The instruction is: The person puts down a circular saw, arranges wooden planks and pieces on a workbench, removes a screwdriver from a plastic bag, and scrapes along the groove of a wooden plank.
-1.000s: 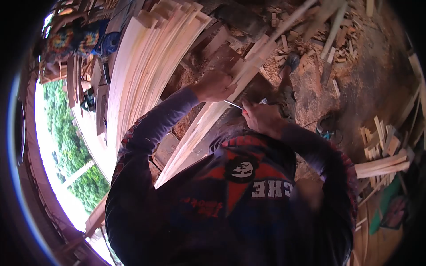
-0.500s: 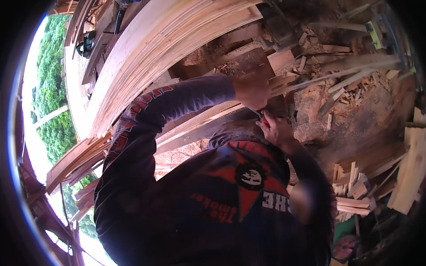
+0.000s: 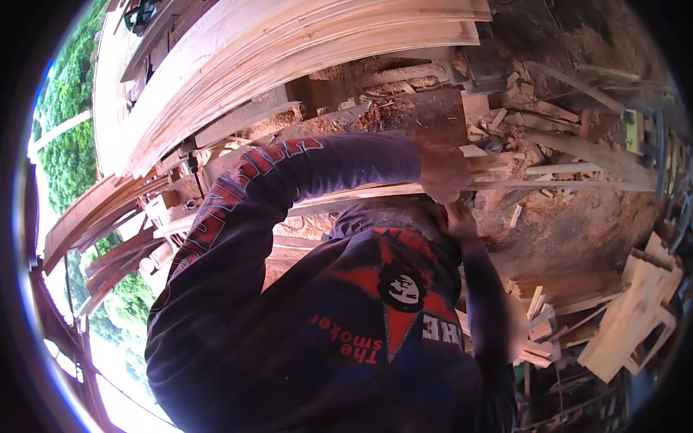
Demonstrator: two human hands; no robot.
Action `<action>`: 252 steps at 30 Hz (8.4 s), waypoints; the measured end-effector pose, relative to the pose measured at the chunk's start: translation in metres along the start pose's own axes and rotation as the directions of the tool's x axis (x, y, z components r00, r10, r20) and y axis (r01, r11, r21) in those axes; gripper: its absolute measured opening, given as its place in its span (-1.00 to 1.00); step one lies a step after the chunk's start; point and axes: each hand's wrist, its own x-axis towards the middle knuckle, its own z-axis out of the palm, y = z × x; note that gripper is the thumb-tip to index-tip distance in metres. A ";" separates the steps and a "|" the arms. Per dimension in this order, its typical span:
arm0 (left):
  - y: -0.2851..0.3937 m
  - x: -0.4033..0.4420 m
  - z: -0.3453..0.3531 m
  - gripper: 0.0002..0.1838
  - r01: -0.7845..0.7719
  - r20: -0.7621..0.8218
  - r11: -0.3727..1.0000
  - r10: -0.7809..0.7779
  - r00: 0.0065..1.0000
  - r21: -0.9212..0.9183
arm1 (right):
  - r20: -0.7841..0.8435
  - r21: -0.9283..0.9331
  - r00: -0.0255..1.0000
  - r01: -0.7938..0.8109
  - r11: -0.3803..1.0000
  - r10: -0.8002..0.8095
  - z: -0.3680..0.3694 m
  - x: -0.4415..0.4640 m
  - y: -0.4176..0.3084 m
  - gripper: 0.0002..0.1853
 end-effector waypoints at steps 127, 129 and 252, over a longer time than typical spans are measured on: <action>0.155 0.056 0.049 -0.72 -0.956 0.601 -0.159 -0.749 0.280 0.247 | 0.909 0.180 -0.011 0.912 0.368 -0.417 -0.123 0.257 -0.146 -0.76; 0.156 0.058 0.052 -0.73 -0.958 0.596 -0.144 -0.757 0.268 0.248 | 0.902 0.088 0.043 0.956 0.279 -0.430 -0.125 0.245 -0.166 -0.78; 0.140 0.044 0.042 -0.62 -0.957 0.599 -0.164 -0.750 0.279 0.241 | 0.900 0.234 -0.065 0.907 0.351 -0.431 -0.017 0.294 -0.207 -0.69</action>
